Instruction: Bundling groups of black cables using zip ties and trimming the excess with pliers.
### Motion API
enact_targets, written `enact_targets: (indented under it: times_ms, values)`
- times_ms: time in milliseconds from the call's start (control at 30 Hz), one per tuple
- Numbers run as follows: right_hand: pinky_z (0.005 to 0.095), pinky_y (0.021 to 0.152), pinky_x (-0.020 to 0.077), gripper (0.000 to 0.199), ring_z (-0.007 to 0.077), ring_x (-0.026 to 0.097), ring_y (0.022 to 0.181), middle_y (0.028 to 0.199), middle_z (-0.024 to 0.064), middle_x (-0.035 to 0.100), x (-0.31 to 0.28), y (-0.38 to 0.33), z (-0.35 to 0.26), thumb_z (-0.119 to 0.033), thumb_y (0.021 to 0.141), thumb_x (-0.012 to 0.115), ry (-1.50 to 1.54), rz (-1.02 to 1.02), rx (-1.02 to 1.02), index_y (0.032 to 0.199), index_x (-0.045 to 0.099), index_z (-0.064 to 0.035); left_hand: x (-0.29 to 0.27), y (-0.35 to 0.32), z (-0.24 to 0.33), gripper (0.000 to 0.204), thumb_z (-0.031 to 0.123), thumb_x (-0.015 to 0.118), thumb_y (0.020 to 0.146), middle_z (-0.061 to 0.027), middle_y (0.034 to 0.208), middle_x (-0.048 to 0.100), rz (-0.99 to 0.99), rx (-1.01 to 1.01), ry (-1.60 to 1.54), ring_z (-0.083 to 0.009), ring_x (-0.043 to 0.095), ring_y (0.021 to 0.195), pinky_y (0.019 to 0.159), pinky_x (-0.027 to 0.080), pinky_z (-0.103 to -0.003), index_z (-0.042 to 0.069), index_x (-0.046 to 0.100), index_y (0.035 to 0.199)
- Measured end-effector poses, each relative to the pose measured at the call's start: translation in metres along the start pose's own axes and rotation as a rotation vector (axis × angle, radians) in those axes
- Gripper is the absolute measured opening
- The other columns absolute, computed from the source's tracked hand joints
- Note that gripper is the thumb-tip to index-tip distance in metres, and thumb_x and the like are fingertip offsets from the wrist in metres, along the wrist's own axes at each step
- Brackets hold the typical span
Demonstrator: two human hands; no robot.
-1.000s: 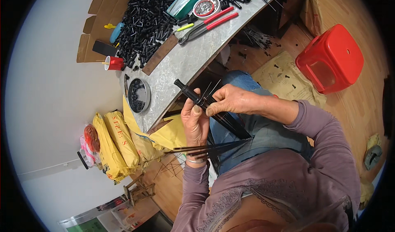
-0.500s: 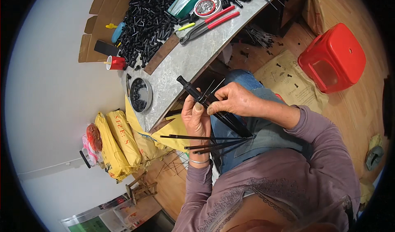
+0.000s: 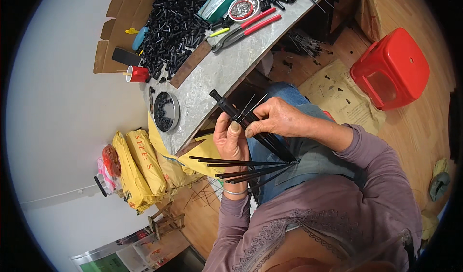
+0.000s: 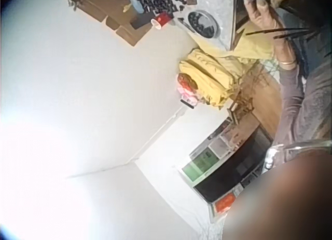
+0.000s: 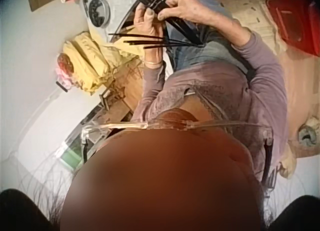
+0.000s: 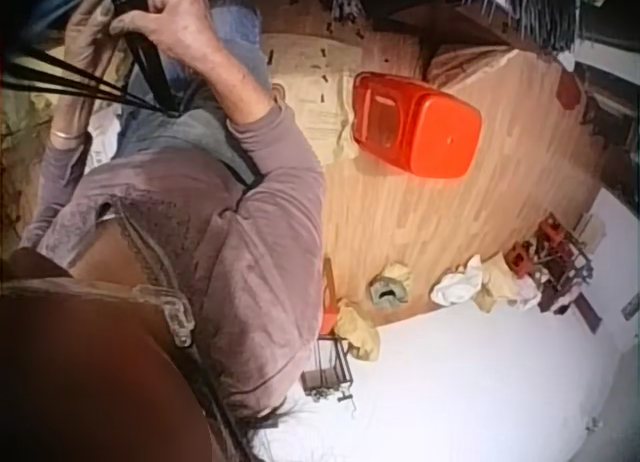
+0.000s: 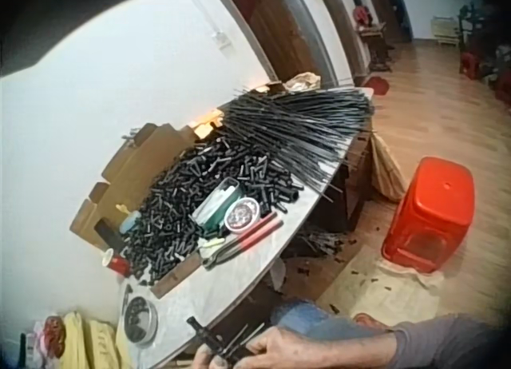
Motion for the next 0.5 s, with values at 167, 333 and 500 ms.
enact_targets:
  times_ms: [167, 333, 500]
  values:
    - [0.0261, 0.046, 0.0315, 0.036, 0.0036, 0.037, 0.054, 0.054, -0.0051, 0.041, -0.004, -0.002, -0.013, -0.029, 0.076, 0.077, -0.112, -0.072, 0.041, 0.064, 0.059, -0.0004, 0.001, -0.002, 0.0, 0.041, 0.008, 0.066, 0.086, -0.0094, 0.116, 0.059, 0.011, 0.027, 0.016, -0.0156, 0.059, 0.098, 0.089, 0.048, -0.029, -0.004, 0.053, 0.123]
    - [0.0317, 0.044, 0.0292, 0.053, 0.0066, 0.034, 0.05, 0.047, -0.0002, 0.038, -0.001, 0.002, 0.002, -0.042, 0.071, 0.079, 0.034, -0.067, 0.039, 0.052, 0.051, -0.0005, 0.004, -0.005, 0.001, 0.042, 0.008, 0.067, 0.086, -0.0093, 0.117, 0.059, 0.013, 0.006, -0.013, -0.0158, 0.059, 0.098, 0.089, 0.048, -0.03, -0.003, 0.053, 0.123]
    - [0.0289, 0.044, 0.0293, 0.049, 0.0055, 0.037, 0.052, 0.052, -0.0045, 0.043, -0.003, 0.004, 0.002, -0.044, 0.072, 0.078, 0.203, -0.152, 0.148, 0.054, 0.056, -0.004, 0.007, -0.004, 0.0, 0.046, 0.012, 0.069, 0.085, -0.007, 0.113, 0.06, 0.025, 0.038, -0.021, -0.0153, 0.06, 0.096, 0.084, 0.05, -0.026, -0.002, 0.051, 0.125]
Point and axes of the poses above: each hand's wrist, its own y-axis towards the middle knuckle, its own x-axis out of the palm, z = x × y, the point moved 1 cm from there along y, towards the middle knuckle
